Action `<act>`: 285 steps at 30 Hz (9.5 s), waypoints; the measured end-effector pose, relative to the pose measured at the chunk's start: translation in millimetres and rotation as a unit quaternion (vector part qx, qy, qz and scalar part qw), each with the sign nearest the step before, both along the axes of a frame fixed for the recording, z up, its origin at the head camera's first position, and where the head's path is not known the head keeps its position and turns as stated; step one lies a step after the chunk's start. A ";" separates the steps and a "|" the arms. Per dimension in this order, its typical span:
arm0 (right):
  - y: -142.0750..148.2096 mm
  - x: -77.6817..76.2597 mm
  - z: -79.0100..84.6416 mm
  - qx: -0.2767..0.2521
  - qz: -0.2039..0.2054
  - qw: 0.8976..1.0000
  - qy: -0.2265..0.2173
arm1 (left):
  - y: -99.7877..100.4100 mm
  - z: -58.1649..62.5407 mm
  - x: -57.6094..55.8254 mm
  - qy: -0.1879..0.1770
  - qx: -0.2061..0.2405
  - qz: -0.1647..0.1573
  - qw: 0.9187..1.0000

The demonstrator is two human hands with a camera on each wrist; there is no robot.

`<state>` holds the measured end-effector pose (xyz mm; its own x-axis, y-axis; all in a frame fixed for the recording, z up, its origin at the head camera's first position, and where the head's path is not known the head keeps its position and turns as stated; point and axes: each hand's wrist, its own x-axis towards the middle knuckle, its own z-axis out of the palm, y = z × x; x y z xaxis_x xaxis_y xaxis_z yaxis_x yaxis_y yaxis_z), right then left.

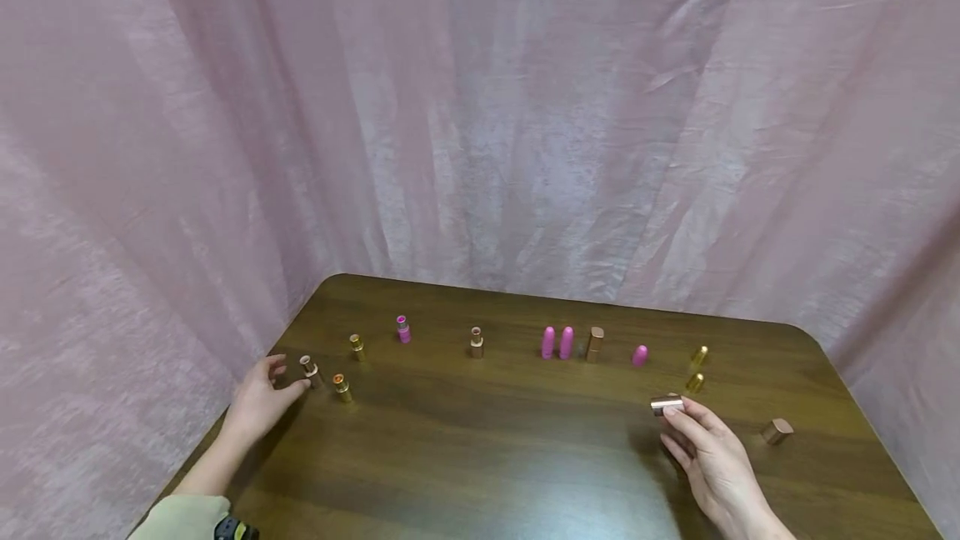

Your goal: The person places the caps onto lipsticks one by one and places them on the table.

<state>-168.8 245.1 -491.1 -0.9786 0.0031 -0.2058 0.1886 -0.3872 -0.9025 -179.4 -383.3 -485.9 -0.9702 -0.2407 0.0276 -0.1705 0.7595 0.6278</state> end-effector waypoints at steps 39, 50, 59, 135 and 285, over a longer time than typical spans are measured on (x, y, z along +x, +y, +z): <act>-16.7 -3.2 9.8 0.080 -0.057 0.994 0.039 | 165.5 45.4 -8.7 0.278 -0.147 -0.201 0.928; -35.8 -4.2 7.6 0.250 -0.071 0.959 0.116 | 256.7 29.3 -27.4 0.267 -0.177 -0.293 0.901; -61.8 -6.5 10.0 0.129 -0.038 0.986 0.103 | 295.6 25.4 -30.0 0.262 -0.187 -0.316 0.892; -116.8 -3.0 3.9 0.053 -0.007 0.997 0.053 | 329.1 22.4 -33.3 0.245 -0.217 -0.302 0.895; -22.0 -2.4 -5.9 0.291 -0.002 0.947 0.138 | 232.4 -35.0 -110.3 0.091 -0.024 -0.119 0.988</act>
<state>-171.2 223.1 -497.0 -0.9946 0.0406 0.0956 -0.0862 0.1910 -0.9778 -289.7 -150.9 -520.9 -0.9769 -0.0001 0.2137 0.1298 0.7942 0.5936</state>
